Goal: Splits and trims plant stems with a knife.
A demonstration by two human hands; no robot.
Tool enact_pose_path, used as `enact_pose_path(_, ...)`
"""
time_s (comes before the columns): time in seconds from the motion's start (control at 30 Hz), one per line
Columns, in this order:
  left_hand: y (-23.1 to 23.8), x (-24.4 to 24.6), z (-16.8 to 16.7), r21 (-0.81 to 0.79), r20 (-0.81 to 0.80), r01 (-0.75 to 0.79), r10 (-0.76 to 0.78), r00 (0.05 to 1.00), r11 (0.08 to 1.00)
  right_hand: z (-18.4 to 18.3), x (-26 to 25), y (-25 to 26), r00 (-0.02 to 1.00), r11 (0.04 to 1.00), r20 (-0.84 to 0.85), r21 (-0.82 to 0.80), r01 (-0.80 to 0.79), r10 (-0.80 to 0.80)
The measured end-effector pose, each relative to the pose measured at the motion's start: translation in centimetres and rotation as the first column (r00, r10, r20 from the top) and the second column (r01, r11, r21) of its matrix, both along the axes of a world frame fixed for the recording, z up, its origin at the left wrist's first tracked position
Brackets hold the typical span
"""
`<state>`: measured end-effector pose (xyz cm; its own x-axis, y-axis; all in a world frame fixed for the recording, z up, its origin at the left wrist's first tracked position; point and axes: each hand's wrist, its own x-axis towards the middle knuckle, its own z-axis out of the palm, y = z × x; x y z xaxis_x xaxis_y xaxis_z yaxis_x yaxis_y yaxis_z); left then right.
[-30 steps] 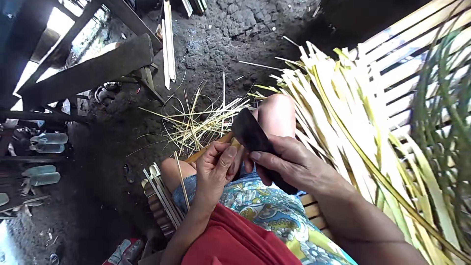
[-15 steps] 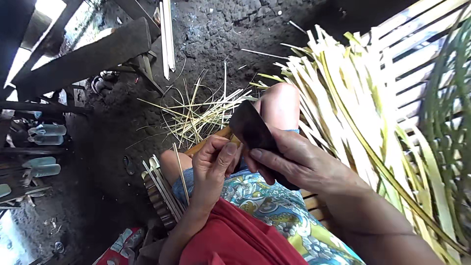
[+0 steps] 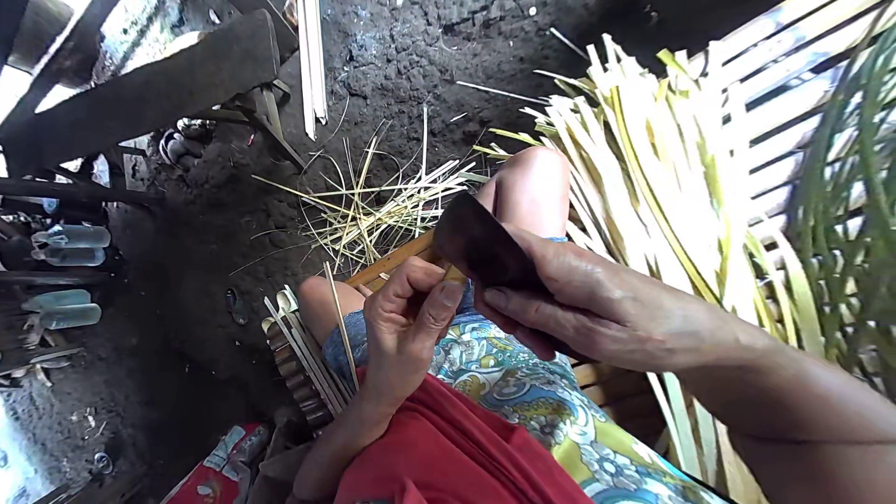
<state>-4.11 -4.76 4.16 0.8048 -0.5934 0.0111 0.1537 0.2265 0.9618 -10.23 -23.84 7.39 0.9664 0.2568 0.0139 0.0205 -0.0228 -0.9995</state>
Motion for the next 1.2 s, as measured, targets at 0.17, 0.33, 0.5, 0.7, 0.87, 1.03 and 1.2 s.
enact_pose_path(0.17,0.1,-0.6,-0.5,-0.012,-0.048,0.018,-0.018,0.999,1.0,-0.1,0.9,-0.4,0.976,0.986,-0.182,0.135,-0.093,0.117)
enact_pose_path(0.33,0.2,-0.3,-0.6,-0.012,-0.068,-0.006,0.005,0.998,1.0,-1.2,1.1,-0.2,0.972,0.956,-0.199,0.287,-0.067,0.128)
enact_pose_path(0.5,0.6,0.7,-0.4,0.052,0.0,0.034,-0.034,0.999,0.998,-1.6,1.2,0.0,0.991,0.98,0.076,-0.16,0.117,-0.106)
enact_pose_path(0.7,-0.3,0.8,-0.7,0.046,-0.089,-0.07,0.073,0.993,0.997,-1.3,0.7,2.5,0.904,0.823,0.348,-0.415,0.387,-0.249)
enact_pose_path(0.87,-0.3,0.9,-0.7,-0.044,-0.064,-0.129,0.127,0.99,0.991,-2.8,0.8,4.8,0.86,0.879,0.295,-0.108,0.464,-0.417)
enact_pose_path(1.03,0.5,1.1,-0.9,-0.061,-0.05,-0.065,0.062,0.997,0.996,-1.3,1.0,2.2,0.955,0.961,0.202,-0.124,0.246,-0.219)
enact_pose_path(1.2,0.2,1.0,-1.0,-0.071,-0.075,-0.089,0.083,0.994,0.994,-0.6,1.4,1.7,0.965,0.959,0.205,-0.197,0.202,-0.161)
